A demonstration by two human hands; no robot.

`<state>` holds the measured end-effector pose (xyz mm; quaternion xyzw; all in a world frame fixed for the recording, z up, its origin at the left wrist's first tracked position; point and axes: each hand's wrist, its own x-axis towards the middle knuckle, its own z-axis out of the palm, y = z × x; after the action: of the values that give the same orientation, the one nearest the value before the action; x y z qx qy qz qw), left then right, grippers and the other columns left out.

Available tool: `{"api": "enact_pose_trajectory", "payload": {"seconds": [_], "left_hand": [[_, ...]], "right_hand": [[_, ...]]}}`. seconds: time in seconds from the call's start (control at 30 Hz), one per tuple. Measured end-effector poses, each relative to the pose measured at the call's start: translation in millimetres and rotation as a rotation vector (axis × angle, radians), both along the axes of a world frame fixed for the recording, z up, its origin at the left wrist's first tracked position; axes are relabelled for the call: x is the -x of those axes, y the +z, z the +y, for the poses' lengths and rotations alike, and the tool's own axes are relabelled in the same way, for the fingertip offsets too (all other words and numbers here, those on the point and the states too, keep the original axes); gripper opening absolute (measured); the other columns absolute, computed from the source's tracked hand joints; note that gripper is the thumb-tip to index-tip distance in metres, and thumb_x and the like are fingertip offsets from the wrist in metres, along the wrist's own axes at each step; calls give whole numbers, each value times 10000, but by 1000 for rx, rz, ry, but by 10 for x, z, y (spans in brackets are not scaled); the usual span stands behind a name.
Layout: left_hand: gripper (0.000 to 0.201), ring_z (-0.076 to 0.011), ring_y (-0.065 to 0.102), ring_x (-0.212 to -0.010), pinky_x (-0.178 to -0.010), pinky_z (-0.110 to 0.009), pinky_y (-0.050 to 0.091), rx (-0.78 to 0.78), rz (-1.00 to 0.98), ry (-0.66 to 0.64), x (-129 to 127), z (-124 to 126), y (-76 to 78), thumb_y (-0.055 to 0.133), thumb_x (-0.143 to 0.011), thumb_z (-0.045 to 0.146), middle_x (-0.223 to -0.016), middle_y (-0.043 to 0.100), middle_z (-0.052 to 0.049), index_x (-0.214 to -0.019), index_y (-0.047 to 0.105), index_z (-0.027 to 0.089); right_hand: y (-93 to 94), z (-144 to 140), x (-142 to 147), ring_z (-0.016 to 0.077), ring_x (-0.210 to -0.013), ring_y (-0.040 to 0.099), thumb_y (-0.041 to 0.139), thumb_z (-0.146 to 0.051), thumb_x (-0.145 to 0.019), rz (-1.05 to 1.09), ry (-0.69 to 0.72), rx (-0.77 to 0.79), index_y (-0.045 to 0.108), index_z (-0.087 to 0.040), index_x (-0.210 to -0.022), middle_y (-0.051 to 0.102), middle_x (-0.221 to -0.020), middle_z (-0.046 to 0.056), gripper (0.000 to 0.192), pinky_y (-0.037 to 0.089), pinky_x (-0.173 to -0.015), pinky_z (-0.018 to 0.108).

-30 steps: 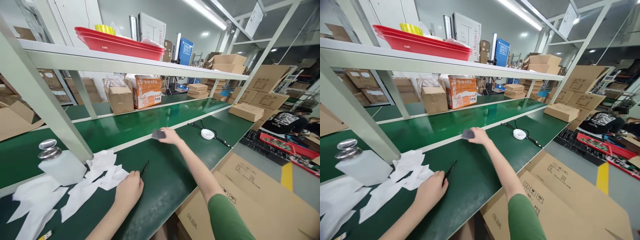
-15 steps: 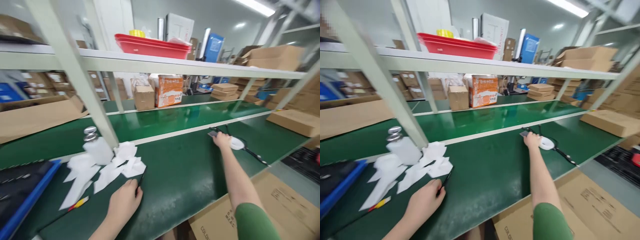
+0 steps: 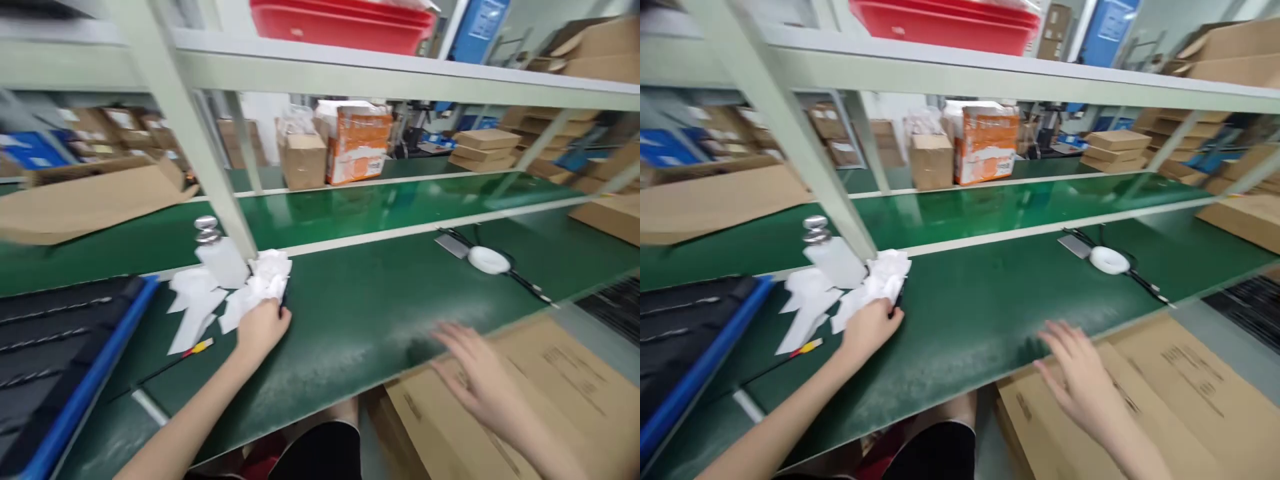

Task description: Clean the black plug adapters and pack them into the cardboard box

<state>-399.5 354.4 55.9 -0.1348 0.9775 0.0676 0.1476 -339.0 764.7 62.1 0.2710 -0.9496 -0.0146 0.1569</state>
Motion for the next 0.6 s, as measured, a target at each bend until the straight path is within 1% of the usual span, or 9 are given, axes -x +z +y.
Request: {"api": "enact_pose_trajectory", "payload": {"seconds": [0.1,0.17,0.2,0.27,0.33,0.4,0.47,0.53,0.6], "left_hand": [[348,-299,619,-948,-656,-346,380,33,-37,-26,17,-93,74,319,-953,401,-1041,610,-121,-919,552,145],[414,-274,603,-934,-607,-335,376,38,-3,-76,-71,-103,156,266,-963,468,-1115,578,-105,-988,541,160],[448,-255,600,-905,-581,-325,373,21,28,-98,-161,-91,205,260,-955,513,-1132,570,-92,-1023,542,171],[478,-189,588,-787,-545,-298,377,-88,139,-135,-427,-28,292,294,-921,585,-1112,575,-49,-1016,560,200],[426,-129,553,-687,-540,-264,393,-273,297,-217,-759,89,324,378,-896,593,-987,583,-9,-946,577,220],[296,-92,545,-694,-592,-222,417,-543,419,-413,-1087,254,261,449,-932,497,-905,575,15,-913,579,231],[229,-83,543,-689,-645,-211,427,-788,332,-660,-1357,448,85,467,-947,403,-846,558,6,-867,581,221],[267,-126,535,-724,-684,-266,417,-883,72,-706,-1547,648,-192,421,-949,397,-856,544,-26,-853,570,198],[217,-151,508,-751,-757,-317,420,-959,-226,-632,-1655,838,-531,462,-903,368,-962,554,-51,-918,565,177]], "right_hand": [[-213,46,-919,259,-1398,394,486,-537,-939,-340,-142,-113,358,-236,-1510,351,-1538,27,659,480,-1060,436],[-507,-12,-1444,366,-1452,256,635,-582,-791,-493,-330,-156,163,-194,-1590,152,-1603,94,1006,441,-1082,521],[-674,-53,-1661,407,-1451,223,705,-510,-712,-474,-418,-166,81,-180,-1598,108,-1607,126,1134,418,-1086,560],[-971,-137,-1988,409,-1439,251,691,-223,-664,-338,-569,-206,7,-170,-1593,150,-1601,150,1155,415,-1085,556],[-1119,-197,-2169,361,-1356,399,564,25,-638,-164,-642,-258,123,-152,-1573,332,-1537,157,1049,489,-1016,483],[-1055,-207,-2237,312,-1215,520,471,140,-632,-46,-643,-301,356,-115,-1478,499,-1412,146,891,552,-898,394],[-799,-156,-2244,277,-1114,571,436,161,-657,24,-617,-327,536,-97,-1340,586,-1307,118,737,571,-837,350],[-440,-51,-2240,243,-1085,585,392,161,-682,55,-608,-351,592,-122,-1310,608,-1278,80,717,572,-843,325],[-75,79,-2255,243,-1127,573,372,155,-709,71,-593,-400,595,-147,-1319,595,-1304,62,716,564,-838,320]]}}
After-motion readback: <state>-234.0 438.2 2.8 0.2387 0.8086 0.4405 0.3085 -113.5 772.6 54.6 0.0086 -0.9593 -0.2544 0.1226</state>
